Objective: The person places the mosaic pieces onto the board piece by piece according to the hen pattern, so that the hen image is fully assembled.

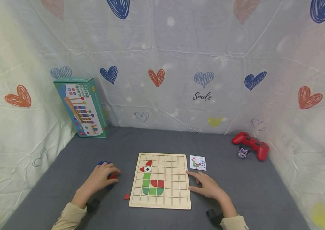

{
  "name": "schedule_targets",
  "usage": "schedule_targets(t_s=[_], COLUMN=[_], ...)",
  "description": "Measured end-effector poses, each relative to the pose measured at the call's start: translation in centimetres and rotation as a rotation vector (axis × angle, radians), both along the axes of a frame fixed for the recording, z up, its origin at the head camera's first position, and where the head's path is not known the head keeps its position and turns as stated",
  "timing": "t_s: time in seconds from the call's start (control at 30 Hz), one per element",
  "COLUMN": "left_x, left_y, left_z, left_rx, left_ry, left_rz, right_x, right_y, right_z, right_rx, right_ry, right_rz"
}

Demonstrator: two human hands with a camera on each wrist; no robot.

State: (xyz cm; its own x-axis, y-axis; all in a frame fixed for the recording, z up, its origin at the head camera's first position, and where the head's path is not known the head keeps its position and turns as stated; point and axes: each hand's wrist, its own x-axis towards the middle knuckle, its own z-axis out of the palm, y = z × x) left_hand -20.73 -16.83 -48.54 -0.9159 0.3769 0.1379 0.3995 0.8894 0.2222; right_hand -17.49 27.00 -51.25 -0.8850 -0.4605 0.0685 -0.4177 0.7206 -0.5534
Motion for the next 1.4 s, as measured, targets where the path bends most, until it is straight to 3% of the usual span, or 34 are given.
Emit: schedule_targets(t_s=[0.53,1.4], left_x=[0.5,0.2], left_y=[-1.5,-1.0], left_z=[-0.4,-0.5], left_rx=[-0.022,-0.015], left_ry=[-0.018,0.014], left_rz=[0.046,0.008], right_x=[0.0,0.0], right_y=[0.0,0.0], right_z=[0.1,0.2], right_rx=[0.003,-0.008], right_ry=[0.0,0.002], right_rz=[0.003,0.013])
